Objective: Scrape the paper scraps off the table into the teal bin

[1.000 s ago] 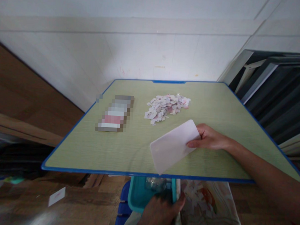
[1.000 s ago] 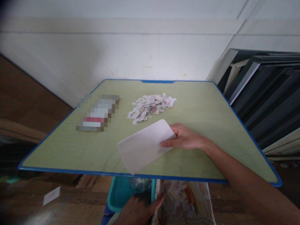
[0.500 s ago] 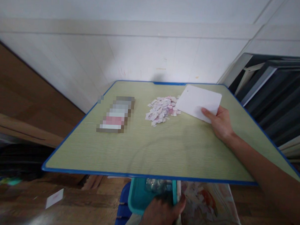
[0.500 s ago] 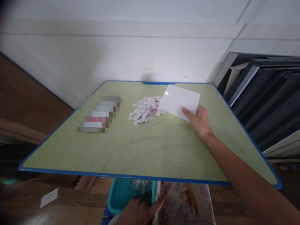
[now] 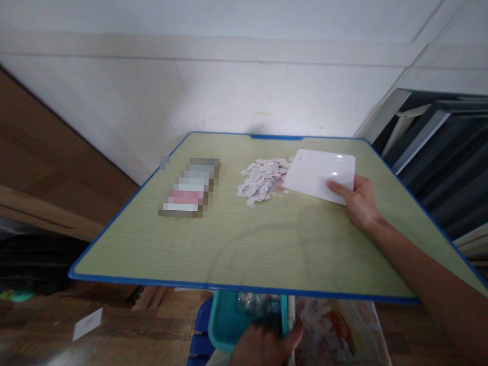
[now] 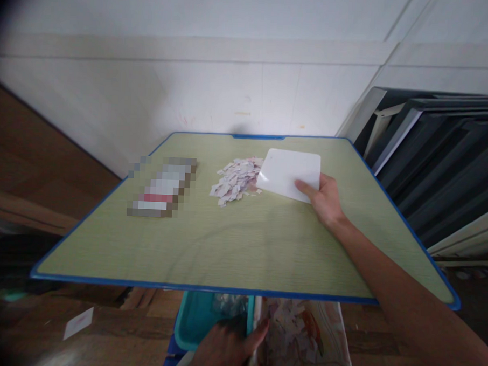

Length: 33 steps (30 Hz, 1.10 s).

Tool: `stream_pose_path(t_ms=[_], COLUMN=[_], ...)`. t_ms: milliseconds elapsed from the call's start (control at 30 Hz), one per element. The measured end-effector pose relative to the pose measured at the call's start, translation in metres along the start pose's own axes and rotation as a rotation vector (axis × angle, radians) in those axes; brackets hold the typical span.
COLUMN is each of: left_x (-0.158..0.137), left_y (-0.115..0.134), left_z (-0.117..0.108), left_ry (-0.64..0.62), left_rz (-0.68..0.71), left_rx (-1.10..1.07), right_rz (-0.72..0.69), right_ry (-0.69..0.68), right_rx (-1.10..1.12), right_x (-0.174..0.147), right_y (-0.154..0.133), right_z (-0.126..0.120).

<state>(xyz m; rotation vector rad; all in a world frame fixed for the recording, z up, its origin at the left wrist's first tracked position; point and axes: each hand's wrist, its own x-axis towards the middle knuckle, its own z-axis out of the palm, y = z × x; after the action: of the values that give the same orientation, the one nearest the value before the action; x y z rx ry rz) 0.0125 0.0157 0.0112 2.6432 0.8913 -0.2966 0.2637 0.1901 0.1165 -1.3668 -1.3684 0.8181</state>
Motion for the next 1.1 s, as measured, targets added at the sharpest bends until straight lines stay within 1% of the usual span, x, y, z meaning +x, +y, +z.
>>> stream_pose_path(t_ms=[100, 200, 300, 400, 500, 567, 700, 967, 1033, 1100], left_x=[0.0, 0.001, 0.001, 0.0, -0.001, -0.002, -0.001, -0.001, -0.002, -0.001], left_y=[-0.001, -0.001, -0.001, 0.0, 0.0, 0.0, -0.001, 0.0, 0.0, 0.0], left_z=[0.0, 0.002, 0.002, 0.001, -0.001, 0.0, 0.002, 0.001, 0.001, 0.0], left_ry=[-0.003, 0.008, -0.01, -0.018, -0.013, -0.014, -0.007, -0.008, -0.008, -0.007], left_rz=[0.004, -0.003, -0.004, 0.005, -0.002, 0.001, 0.009, -0.003, -0.001, 0.001], left_rx=[0.001, -0.004, -0.012, -0.014, -0.023, -0.033, -0.039, -0.002, 0.001, -0.007], right_rz=[0.037, 0.058, 0.052, 0.07, 0.088, 0.088, 0.083, 0.118, 0.108, 0.098], right_ry=[-0.031, -0.061, -0.029, 0.012, 0.027, 0.011, -0.051, -0.197, -0.186, -0.138], right_rx=[0.035, 0.121, 0.21, 0.248, 0.254, 0.25, 0.235, 0.211, 0.233, 0.241], right_x=[0.0, -0.001, 0.0, 0.001, 0.001, 0.0, -0.003, -0.008, -0.008, -0.006], right_y=[-0.001, -0.002, -0.003, -0.003, -0.003, -0.004, -0.007, -0.014, -0.013, -0.011], right_z=[-0.001, 0.002, 0.004, 0.004, 0.003, 0.003, 0.004, 0.005, 0.004, 0.004])
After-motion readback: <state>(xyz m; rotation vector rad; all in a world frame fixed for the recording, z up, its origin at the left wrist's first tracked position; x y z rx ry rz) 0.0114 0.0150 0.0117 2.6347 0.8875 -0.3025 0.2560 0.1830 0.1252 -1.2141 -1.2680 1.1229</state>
